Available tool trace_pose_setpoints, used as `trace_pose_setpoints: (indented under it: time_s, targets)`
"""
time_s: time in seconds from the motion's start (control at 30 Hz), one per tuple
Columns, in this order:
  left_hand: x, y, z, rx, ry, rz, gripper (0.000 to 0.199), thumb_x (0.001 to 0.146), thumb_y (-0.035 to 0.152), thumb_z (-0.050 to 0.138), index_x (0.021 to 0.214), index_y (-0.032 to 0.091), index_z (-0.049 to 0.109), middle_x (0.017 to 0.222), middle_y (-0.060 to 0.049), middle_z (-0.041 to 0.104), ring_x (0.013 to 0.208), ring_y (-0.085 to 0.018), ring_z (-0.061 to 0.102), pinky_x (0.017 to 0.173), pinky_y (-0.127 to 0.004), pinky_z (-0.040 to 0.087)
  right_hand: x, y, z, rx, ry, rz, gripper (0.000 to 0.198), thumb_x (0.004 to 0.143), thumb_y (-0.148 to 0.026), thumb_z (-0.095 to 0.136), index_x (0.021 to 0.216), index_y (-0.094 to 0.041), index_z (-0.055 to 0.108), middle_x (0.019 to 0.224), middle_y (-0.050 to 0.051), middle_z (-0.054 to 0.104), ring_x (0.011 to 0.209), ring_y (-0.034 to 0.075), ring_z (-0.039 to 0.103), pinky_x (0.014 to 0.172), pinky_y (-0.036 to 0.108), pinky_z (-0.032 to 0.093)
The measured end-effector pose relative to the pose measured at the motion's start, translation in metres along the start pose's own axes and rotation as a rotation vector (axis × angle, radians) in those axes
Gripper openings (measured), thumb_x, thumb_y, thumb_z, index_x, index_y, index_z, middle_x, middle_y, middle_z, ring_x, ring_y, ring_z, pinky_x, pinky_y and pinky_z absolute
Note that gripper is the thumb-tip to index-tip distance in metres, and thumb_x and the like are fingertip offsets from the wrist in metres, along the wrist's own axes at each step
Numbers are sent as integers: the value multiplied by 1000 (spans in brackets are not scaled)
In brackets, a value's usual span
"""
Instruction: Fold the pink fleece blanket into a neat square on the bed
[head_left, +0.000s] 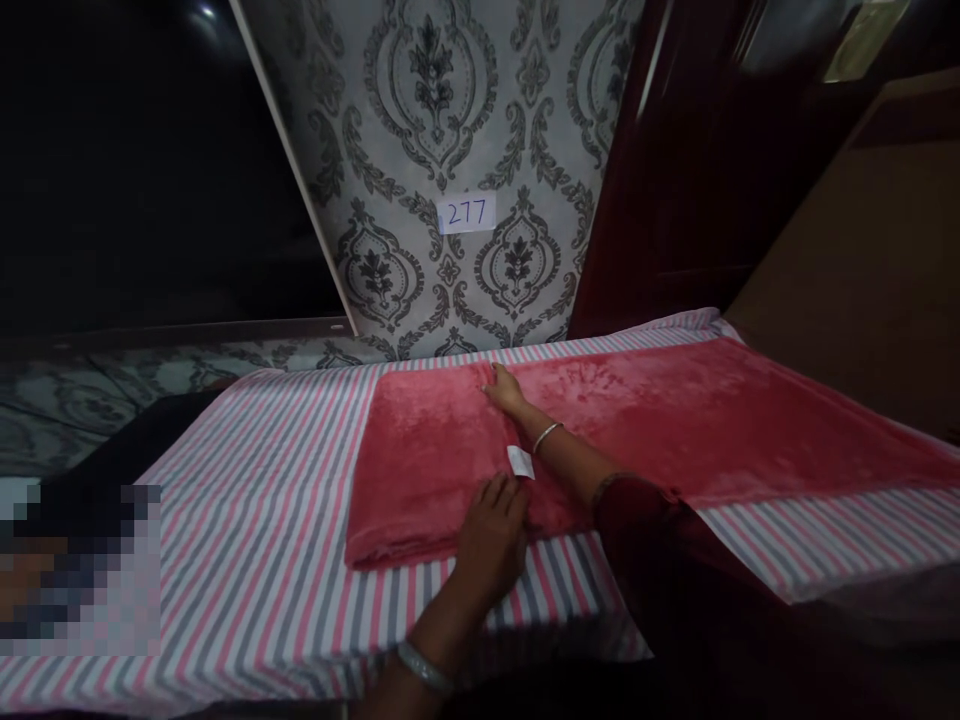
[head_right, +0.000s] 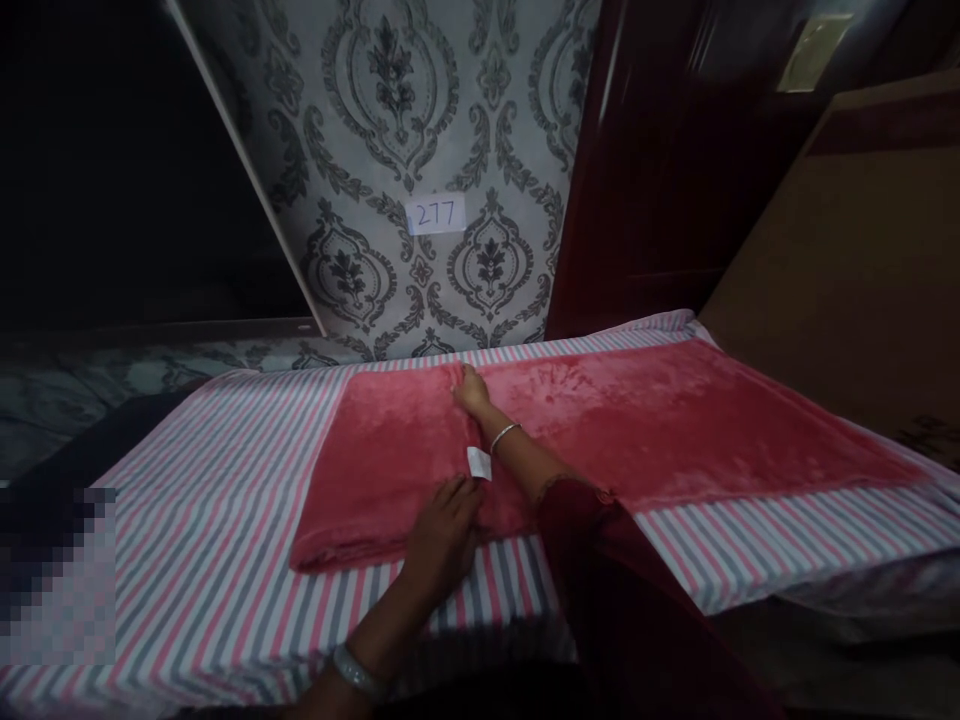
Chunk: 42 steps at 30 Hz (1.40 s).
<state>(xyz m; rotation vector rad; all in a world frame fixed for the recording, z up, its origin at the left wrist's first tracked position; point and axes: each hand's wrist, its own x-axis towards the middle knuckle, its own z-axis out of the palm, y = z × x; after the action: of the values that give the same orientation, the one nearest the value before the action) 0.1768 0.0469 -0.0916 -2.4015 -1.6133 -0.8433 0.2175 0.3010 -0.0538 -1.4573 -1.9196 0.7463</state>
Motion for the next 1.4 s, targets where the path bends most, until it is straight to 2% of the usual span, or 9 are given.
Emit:
trace_pose_setpoints:
  time_s: [0.13,0.23,0.37,0.47,0.67,0.8,1.03,1.17,1.4]
  targets:
    - [-6,13,-18,-175,113,156,36,84,17,56,119,17,67,125,-13,72,120,-26,65,109,-46,50,-16,-8,-10,-68,-14,-11,70,86,-17,64,152,-10,42,149,22,52,136,31,52,111,40,42]
    - [-12,8,-51,-190,289,190,26,92,19,51,112,19,68,116,-10,75,111,-20,69,105,-39,53,-36,-24,-12,-192,-36,-164,72,88,-25,66,154,-10,41,159,22,38,148,34,34,120,45,31]
    - [0,-47,-112,-66,375,-100,36,100,22,42,129,20,63,126,-8,72,119,-20,67,107,-38,52,-69,-63,5,-321,-163,-424,70,96,-37,56,158,-10,35,165,19,29,153,33,25,124,48,22]
    - [15,-101,-133,26,208,-367,49,100,26,38,146,17,51,146,-12,60,138,-25,53,118,-48,41,-93,-89,27,-336,-276,-492,63,103,-37,43,160,-14,33,166,16,28,154,30,25,123,49,24]
    - [-1,-131,-84,286,-308,-473,62,99,37,46,151,5,42,161,-23,37,153,-34,29,122,-60,26,-118,-77,54,-471,-306,-527,58,104,-37,39,157,-15,39,165,15,32,155,29,24,124,56,17]
    - [-16,-123,-66,402,-308,-423,63,101,42,41,154,7,41,163,-22,33,154,-34,26,123,-61,22,-110,-41,38,-528,-247,-481,69,101,-53,46,157,-13,39,165,18,30,154,31,24,123,54,18]
    - [-9,-137,-87,248,-296,-420,53,100,40,43,147,16,52,157,-18,46,148,-33,40,116,-59,35,-93,6,-22,-641,-218,-291,67,99,-54,50,153,-13,45,163,21,32,153,33,25,120,57,21]
    - [29,-172,-108,159,-173,-394,42,101,23,33,129,19,64,142,-11,62,134,-24,55,113,-45,43,-78,-22,-19,-616,-202,-352,62,99,-43,51,153,-11,45,163,20,34,154,33,24,122,56,18]
    - [97,-199,-83,211,-241,-616,53,99,20,34,152,13,42,164,-18,33,154,-30,27,120,-62,28,-42,-104,58,-499,-195,-501,57,103,-26,34,158,-15,36,168,12,26,155,27,23,123,51,22]
